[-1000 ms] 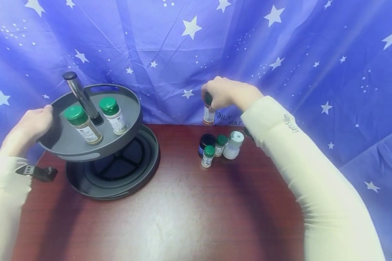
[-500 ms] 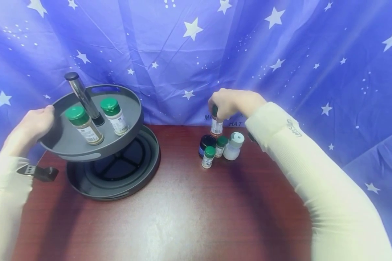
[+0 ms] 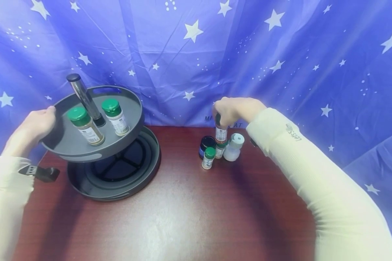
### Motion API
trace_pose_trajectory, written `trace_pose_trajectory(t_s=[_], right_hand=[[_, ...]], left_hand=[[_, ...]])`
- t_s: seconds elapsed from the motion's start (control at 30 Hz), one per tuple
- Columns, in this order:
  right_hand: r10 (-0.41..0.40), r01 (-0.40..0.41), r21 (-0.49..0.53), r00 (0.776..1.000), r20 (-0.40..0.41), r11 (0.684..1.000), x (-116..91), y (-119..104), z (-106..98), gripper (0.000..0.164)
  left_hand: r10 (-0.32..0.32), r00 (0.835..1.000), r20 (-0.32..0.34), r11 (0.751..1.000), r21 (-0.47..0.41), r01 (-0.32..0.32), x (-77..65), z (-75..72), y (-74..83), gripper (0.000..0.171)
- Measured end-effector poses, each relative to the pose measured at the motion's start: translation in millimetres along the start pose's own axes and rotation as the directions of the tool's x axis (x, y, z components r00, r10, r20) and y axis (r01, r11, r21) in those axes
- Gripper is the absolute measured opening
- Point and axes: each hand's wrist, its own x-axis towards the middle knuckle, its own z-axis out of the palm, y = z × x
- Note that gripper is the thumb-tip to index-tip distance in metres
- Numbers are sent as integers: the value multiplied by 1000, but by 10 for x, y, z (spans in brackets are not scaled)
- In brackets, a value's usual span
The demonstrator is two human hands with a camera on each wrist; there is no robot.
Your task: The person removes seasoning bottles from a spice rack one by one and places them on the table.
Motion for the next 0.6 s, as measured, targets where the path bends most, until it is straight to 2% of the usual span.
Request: trace_pose_trajectory(t_s=[0.3, 0.6], right_hand=[[-17, 18, -26, 999, 47, 1000, 32, 38, 132, 23], [-31, 33, -51, 998, 50, 998, 83, 54, 324, 20]], left_hand=[[17, 1000, -6, 1000, 15, -17, 3, 1, -3, 81], [-2, 1000, 5, 1000, 8, 2, -9, -7, 9, 81]])
